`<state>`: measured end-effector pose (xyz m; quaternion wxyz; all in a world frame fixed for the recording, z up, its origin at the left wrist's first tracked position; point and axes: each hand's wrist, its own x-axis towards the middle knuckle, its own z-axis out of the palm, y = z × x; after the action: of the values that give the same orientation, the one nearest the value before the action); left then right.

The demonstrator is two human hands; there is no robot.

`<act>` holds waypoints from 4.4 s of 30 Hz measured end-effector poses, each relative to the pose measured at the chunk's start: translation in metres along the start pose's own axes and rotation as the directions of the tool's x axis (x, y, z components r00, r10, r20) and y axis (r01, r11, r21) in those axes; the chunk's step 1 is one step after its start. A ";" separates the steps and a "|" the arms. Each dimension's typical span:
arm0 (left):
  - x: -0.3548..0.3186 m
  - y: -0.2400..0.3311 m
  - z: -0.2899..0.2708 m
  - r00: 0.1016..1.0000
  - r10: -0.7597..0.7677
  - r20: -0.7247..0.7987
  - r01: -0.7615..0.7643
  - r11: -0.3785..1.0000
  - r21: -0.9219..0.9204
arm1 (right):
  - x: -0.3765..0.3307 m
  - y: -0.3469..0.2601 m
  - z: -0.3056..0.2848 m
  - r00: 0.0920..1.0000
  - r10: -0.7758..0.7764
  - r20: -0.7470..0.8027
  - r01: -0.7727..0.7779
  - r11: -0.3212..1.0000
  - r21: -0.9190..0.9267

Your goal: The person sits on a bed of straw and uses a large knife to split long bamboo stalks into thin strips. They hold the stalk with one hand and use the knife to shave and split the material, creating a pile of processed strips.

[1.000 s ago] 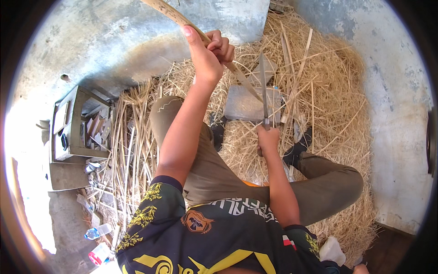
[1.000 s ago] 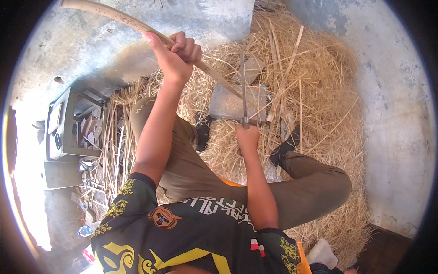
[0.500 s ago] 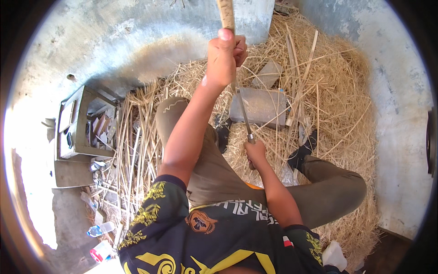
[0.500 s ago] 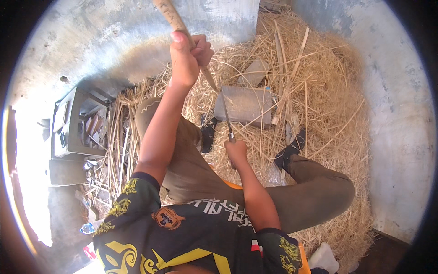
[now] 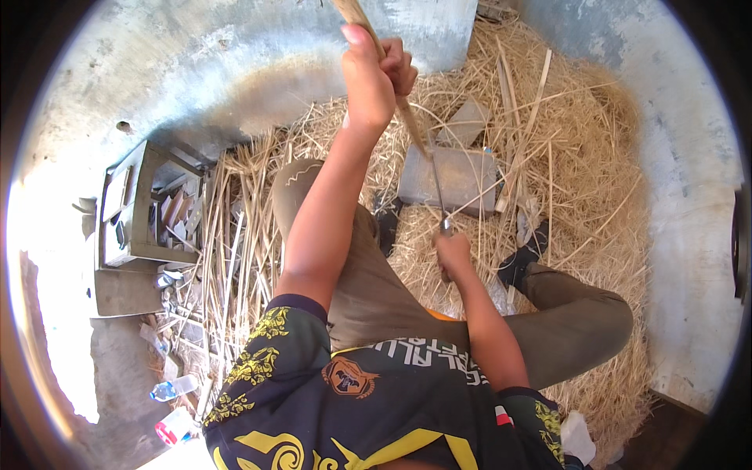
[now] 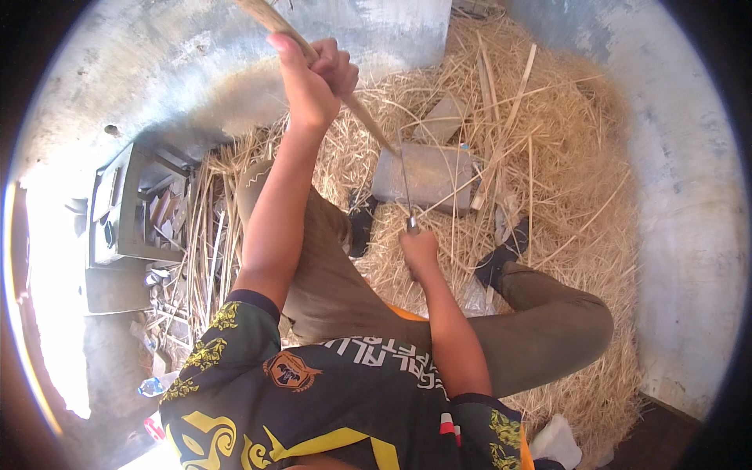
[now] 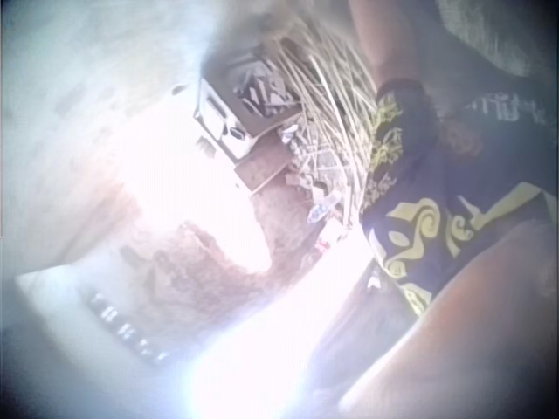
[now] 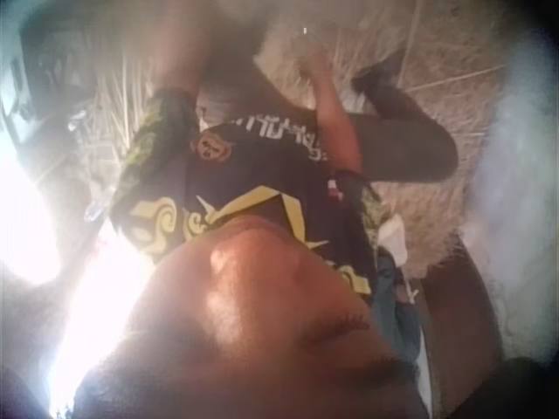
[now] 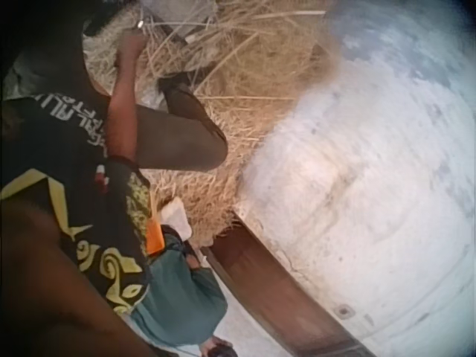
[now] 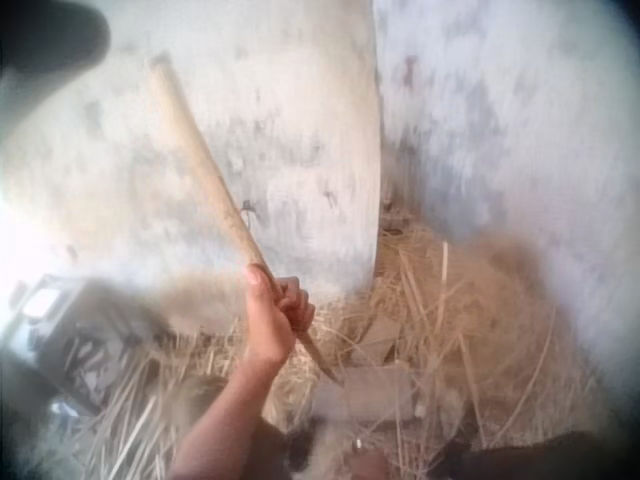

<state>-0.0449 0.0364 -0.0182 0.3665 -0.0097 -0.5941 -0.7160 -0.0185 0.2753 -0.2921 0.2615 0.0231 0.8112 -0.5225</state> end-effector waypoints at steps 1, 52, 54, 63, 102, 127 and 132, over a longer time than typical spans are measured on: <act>-0.001 0.001 0.001 1.000 0.000 -0.002 0.000 1.000 0.013 | -0.001 0.001 0.000 0.976 0.207 0.070 -0.203 0.977 -0.067; -0.002 -0.001 -0.037 0.997 -0.045 0.067 0.059 0.970 -0.236 | -0.032 -0.057 -0.025 0.976 0.172 0.132 -0.190 0.972 0.139; 0.000 0.004 -0.037 0.990 -0.024 0.135 0.051 0.979 -0.199 | -0.037 -0.080 -0.035 0.993 0.057 0.105 -0.079 0.972 0.220; 0.003 -0.005 -0.013 0.982 -0.059 0.180 0.079 0.991 -0.110 | -0.022 -0.048 -0.029 0.924 0.268 0.274 -0.285 0.958 0.023; 0.008 -0.006 -0.011 0.968 0.040 -0.249 -0.049 0.998 -0.032 | -0.014 -0.090 -0.043 0.936 -0.353 -0.002 0.345 0.915 0.209; 0.014 -0.016 0.004 0.855 0.099 -0.509 -0.121 0.993 -0.009 | 0.023 -0.002 -0.029 0.985 0.174 0.008 -0.173 0.984 -0.029; 0.016 -0.005 0.007 0.883 0.182 -0.433 -0.184 0.982 0.036 | 0.010 -0.046 -0.051 0.955 0.281 0.090 -0.286 0.804 0.522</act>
<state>-0.0620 0.0344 -0.0128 0.5556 0.0933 -0.4915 -0.6641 -0.0617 0.2958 -0.2422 0.3232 0.2129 0.6219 -0.6808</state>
